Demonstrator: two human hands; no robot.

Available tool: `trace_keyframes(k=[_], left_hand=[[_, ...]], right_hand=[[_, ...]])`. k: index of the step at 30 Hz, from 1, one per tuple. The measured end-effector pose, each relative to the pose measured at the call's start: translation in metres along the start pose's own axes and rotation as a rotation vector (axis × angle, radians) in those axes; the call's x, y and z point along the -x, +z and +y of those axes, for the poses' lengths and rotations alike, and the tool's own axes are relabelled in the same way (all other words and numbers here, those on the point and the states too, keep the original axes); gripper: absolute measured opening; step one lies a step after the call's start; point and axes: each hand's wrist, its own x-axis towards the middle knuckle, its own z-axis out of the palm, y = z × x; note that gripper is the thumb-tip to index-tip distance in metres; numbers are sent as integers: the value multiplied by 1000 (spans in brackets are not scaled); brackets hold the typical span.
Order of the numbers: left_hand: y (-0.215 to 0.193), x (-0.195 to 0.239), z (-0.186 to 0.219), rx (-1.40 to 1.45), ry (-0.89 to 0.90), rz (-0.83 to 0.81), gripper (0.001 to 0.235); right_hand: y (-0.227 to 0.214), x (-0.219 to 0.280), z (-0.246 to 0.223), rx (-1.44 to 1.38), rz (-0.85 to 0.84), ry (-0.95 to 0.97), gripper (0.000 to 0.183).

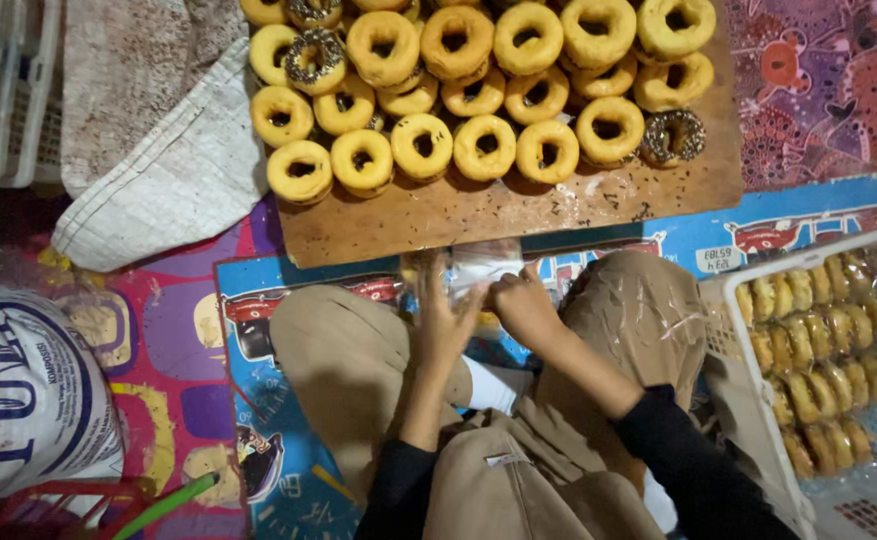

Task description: The person sits on the floor and repeatedly picks donuts from a wooden board, places them into small clear plastic bags, and sets the filled bags into a white plastic basket. The donuts include plain and sesame-topped varieties.

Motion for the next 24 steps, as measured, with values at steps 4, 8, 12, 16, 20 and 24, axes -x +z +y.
trace_keyframes(k=[4,8,12,16,20,24], left_hand=[[27,21,48,250,-9,-459,40],[29,55,84,166,545,-134,31],[35,44,81,1305,-183,49,60],[31,10,30,1723,-600,59,20],[-12,-5,-17,2050,-620,176,24],[-35,-7,-11,2101,-744,248,35]], right_hand=[[-57,42,-32,280,-60,175,27],[-107,66,-34,105,382,256,62],[-134,74,-49,-448,311,56,75],[-151,63,-13,-689,22,-207,58],[-182,34,149,-131,706,310,80],[-161,28,234,88,543,364,89]])
